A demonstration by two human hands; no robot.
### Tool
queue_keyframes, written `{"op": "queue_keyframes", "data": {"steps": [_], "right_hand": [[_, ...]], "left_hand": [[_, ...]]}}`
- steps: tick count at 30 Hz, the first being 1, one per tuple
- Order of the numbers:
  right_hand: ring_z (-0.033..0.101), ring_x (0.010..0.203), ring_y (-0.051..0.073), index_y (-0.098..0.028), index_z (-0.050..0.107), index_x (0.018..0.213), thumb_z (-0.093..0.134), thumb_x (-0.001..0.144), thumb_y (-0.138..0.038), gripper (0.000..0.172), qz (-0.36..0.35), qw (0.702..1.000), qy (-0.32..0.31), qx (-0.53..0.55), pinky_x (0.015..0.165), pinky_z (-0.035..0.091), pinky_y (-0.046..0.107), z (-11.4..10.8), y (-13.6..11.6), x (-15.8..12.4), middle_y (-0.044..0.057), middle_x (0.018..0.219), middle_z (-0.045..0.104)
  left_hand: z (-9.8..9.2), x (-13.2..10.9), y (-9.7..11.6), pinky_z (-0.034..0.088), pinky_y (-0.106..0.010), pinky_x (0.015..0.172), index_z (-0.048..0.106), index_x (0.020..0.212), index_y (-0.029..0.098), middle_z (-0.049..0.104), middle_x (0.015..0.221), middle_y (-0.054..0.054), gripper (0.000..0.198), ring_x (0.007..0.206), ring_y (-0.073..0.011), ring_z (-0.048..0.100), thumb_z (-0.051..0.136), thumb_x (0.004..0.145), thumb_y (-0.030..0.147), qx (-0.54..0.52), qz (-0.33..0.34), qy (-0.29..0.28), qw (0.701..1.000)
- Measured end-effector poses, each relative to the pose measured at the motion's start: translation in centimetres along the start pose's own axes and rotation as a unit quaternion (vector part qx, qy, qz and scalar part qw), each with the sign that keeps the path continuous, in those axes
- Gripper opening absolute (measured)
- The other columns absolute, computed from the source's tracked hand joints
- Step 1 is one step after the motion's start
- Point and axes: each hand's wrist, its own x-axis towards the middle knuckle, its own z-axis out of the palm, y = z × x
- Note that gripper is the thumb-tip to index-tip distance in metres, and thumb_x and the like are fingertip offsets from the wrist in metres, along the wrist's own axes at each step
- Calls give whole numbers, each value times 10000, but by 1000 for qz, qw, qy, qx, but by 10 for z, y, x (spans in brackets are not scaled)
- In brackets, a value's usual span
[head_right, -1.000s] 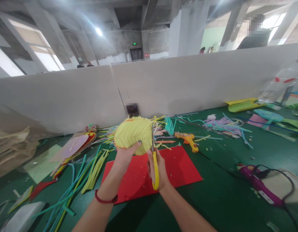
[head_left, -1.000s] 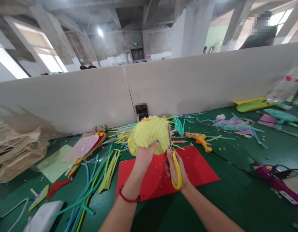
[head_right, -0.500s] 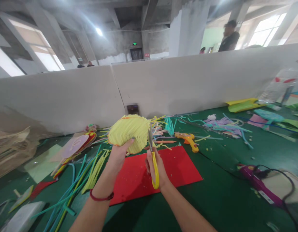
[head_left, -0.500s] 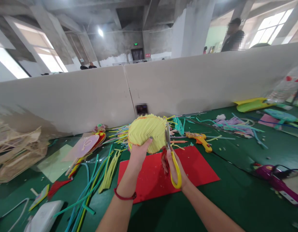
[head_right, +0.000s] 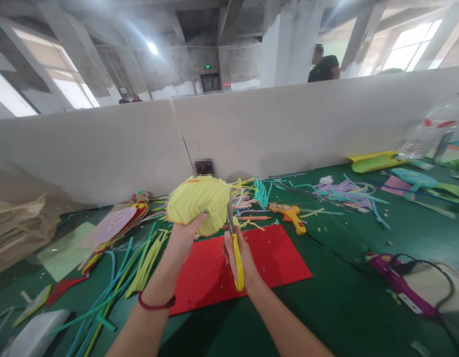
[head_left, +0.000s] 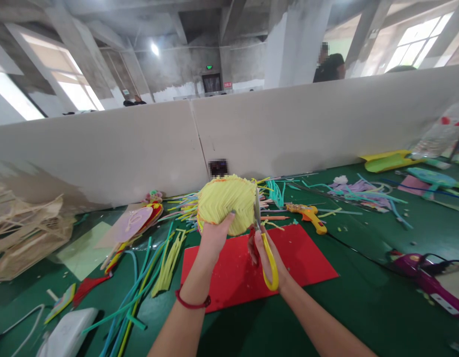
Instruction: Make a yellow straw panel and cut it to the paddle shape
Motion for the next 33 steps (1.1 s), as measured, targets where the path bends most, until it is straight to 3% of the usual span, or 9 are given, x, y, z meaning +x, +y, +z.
{"op": "queue_keyframes", "data": {"steps": [9,17,23,29,33], "right_hand": [[332,396,58,-224,458,847,500,733,-719,509,9,999,23,23,375,300,184,0,-3,2,-83,517,416],[337,388,52,-225,466,835,504,741,-710,495,14,999,18,27,375,296,170,2,-8,0,-84,482,413],[334,374,52,-227,492,865,505,739,-710,499,18,999,17,34,361,285,178,1,-4,0,-78,500,431],[340,381,62,-228,460,793,504,734,-716,494,13,999,21,35,368,291,188,1,-5,1,-78,488,416],[337,386,67,-228,446,775,513,743,-700,477,-1,999,22,34,369,284,194,1,-9,1,-80,471,399]], "left_hand": [[1,-3,3,435,-380,1012,629,1062,194,656,1191,-66,452,1143,-239,579,736,623,188,12,8,-53,998],[0,-3,2,430,-386,1017,626,1071,173,659,1176,-91,469,1151,-255,574,738,617,198,11,16,-40,999],[-2,1,-2,424,-362,1023,636,1002,180,677,1133,-87,383,1205,-246,532,735,633,210,10,8,8,1000],[0,-3,2,415,-387,1031,626,1068,182,646,1204,-82,451,1170,-245,560,733,629,185,15,11,-44,999],[1,-5,5,398,-381,1045,622,1084,187,638,1219,-76,479,1174,-237,556,729,619,147,25,24,-45,998]]}}
